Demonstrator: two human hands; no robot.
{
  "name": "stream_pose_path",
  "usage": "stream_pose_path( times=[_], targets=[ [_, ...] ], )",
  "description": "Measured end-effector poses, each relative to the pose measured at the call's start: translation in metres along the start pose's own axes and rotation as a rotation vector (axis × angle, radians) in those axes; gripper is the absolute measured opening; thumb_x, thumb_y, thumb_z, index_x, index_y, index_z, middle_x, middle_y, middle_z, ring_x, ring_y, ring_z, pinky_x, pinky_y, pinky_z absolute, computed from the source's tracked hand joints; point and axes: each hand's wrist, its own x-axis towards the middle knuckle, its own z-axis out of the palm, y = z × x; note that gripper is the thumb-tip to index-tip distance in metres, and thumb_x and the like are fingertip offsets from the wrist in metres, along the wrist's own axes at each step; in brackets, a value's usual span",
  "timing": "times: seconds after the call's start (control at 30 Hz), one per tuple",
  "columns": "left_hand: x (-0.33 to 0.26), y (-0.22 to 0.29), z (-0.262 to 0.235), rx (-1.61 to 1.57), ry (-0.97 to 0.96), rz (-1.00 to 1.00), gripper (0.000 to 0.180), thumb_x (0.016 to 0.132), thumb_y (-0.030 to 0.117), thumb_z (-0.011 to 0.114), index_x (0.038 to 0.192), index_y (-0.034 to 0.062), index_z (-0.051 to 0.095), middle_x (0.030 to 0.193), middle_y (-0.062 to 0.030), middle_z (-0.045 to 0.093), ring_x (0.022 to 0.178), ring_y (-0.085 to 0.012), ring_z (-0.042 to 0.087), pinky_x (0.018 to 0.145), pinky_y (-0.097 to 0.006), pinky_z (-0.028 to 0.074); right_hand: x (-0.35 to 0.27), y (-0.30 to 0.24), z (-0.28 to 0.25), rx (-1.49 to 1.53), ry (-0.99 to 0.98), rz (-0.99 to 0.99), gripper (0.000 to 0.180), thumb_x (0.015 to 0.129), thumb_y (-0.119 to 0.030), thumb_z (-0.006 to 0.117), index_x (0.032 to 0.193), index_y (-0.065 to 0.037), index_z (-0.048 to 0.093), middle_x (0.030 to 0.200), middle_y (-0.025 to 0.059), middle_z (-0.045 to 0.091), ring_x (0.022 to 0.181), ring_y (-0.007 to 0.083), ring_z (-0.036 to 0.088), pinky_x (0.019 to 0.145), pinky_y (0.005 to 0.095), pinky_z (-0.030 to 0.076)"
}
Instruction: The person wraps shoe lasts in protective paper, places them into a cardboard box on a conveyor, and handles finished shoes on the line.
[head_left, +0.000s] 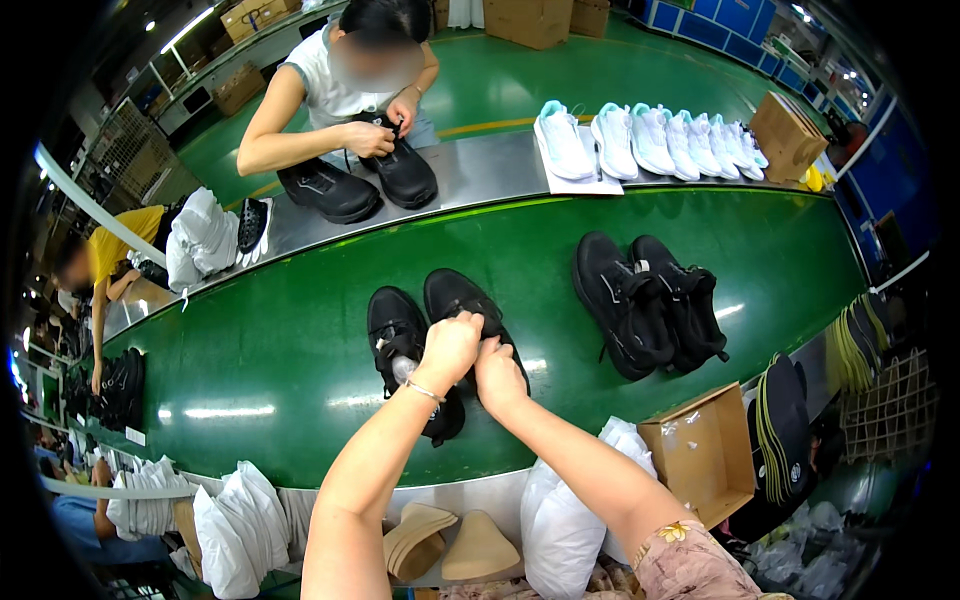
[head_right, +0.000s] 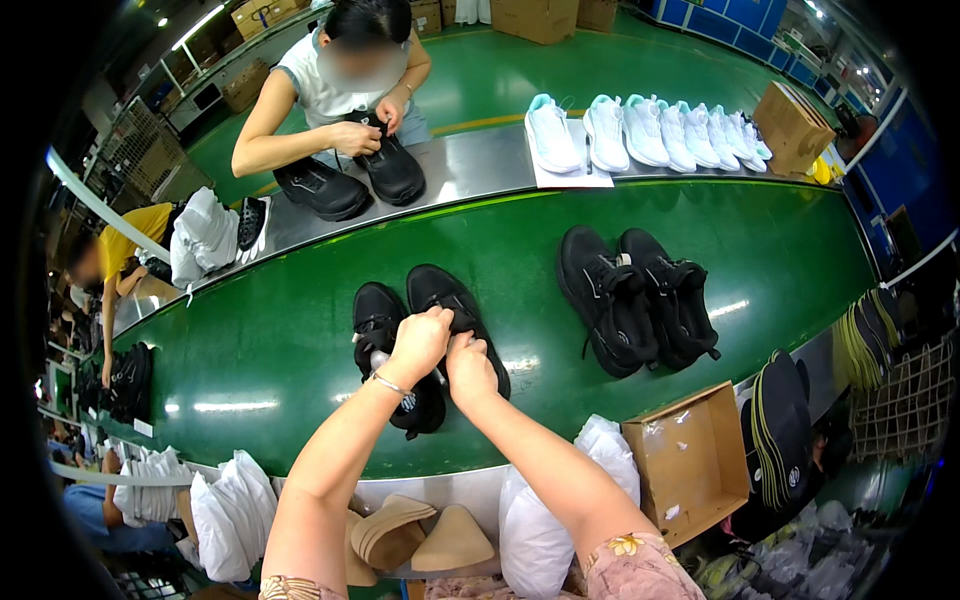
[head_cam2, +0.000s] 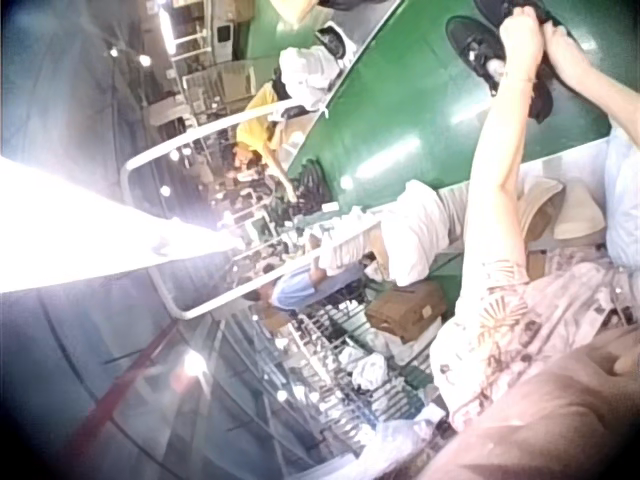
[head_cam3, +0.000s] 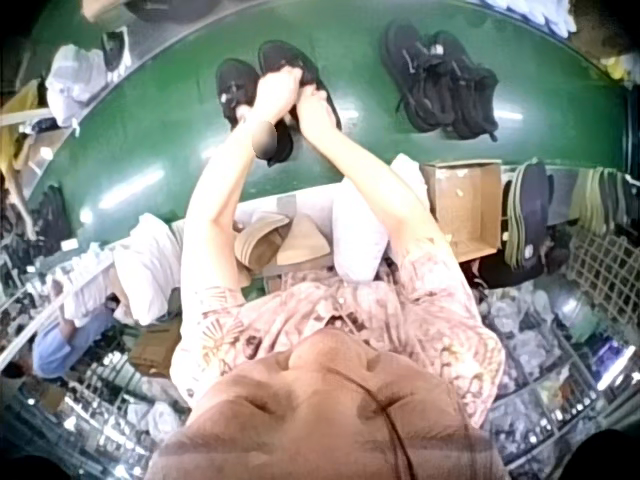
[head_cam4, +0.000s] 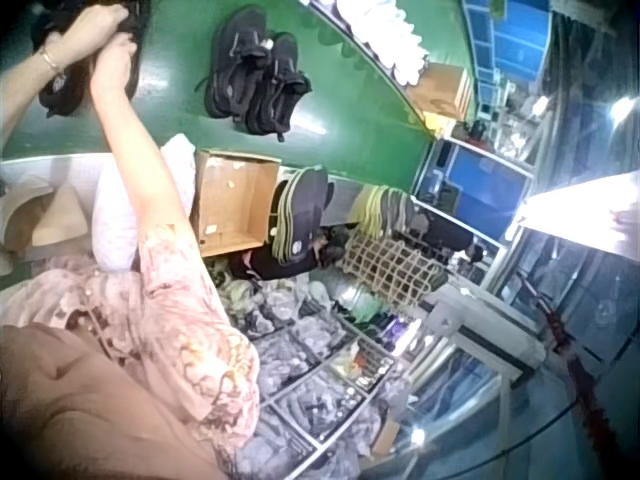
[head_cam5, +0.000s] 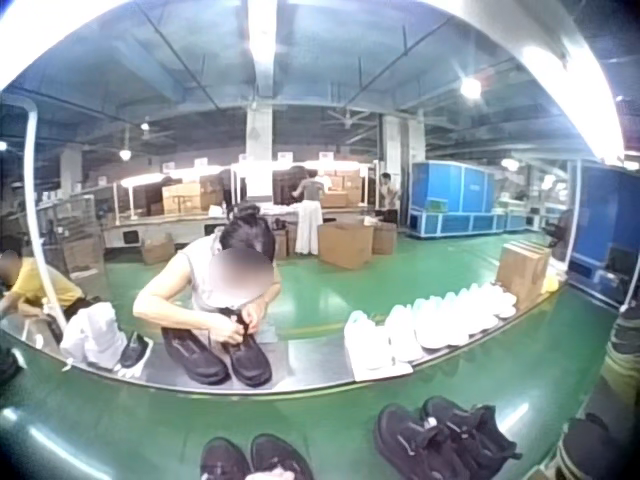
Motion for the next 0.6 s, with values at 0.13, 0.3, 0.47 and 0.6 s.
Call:
stream_pose_path(
  times=[0.13,0.3,0.47,0.6],
  targets=[
    [-0.011,0.006,-0.002,-0.020,-0.020,0.001,0.024,0.074,0.024,0.063,0.074,0.0029,0.052,0.070,-0.0135,0.057,0.065,-0.0296,0.061,0.056,-0.039,0.050,0.003,-0.007,0.005,0.131,-0.121,0.124,0.024,0.085,-0.006,0.042,0.102,0.010,0.041,0.080,0.0243,0.055,0.064,0.0303,0.064,0.052,0.0338,0.054],
    [-0.020,-0.003,0.004,-0.092,0.067,-0.003,0.008,0.071,0.007,0.056,0.072,0.0020,0.050,0.068,-0.0143,0.056,0.062,-0.0318,0.059,0.054,-0.041,0.049,0.010,-0.002,0.025,0.130,-0.100,0.009,0.020,0.085,-0.006,0.042,0.090,0.013,0.045,0.078,0.0265,0.058,0.065,0.0315,0.065,0.054,0.0353,0.055],
    [-0.018,-0.002,0.002,-0.086,0.053,-0.062,0.004,0.071,0.004,0.053,0.072,0.0013,0.050,0.070,-0.0152,0.056,0.064,-0.0341,0.059,0.056,-0.042,0.049,0.019,-0.001,0.033,0.101,-0.106,-0.013,0.019,0.084,-0.005,0.043,0.090,0.013,0.047,0.078,0.0263,0.058,0.066,0.0307,0.065,0.054,0.0340,0.054],
    [-0.017,0.005,-0.004,-0.139,0.020,-0.206,0.015,0.076,0.011,0.053,0.086,-0.0005,0.055,0.083,-0.0186,0.058,0.074,-0.0376,0.059,0.066,-0.044,0.049,0.017,-0.012,-0.001,0.348,-0.144,0.092,0.030,0.084,-0.006,0.045,0.107,0.011,0.040,0.093,0.0321,0.054,0.079,0.0410,0.060,0.069,0.0419,0.052]
  ],
)
